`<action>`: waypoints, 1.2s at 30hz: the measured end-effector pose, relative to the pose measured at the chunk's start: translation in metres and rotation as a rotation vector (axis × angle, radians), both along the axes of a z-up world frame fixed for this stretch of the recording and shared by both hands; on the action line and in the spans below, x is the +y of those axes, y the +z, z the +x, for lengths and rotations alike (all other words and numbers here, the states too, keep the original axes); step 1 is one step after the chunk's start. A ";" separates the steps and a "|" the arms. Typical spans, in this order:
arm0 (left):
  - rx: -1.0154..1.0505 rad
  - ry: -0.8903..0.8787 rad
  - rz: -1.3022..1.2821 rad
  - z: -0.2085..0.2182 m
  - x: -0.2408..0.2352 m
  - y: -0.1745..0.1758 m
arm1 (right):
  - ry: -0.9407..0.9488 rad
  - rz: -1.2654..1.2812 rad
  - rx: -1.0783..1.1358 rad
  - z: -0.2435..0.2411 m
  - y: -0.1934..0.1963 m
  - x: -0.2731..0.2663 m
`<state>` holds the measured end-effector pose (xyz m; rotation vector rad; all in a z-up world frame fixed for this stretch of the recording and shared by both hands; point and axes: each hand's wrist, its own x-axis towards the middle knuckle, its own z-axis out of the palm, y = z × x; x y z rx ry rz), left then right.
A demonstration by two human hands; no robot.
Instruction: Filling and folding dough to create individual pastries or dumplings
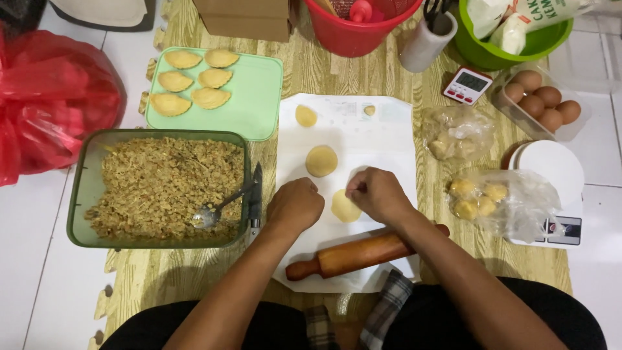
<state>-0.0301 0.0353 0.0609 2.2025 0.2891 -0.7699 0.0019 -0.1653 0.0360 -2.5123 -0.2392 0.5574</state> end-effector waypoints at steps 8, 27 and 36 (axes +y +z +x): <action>-0.060 -0.054 -0.066 -0.003 -0.009 -0.008 | 0.103 0.000 0.094 0.001 0.022 -0.001; 0.059 -0.064 -0.082 -0.004 -0.013 0.000 | 0.190 0.025 0.102 0.002 0.039 0.002; 0.014 -0.050 -0.101 -0.002 -0.013 -0.014 | 0.120 0.062 0.160 0.007 0.034 0.002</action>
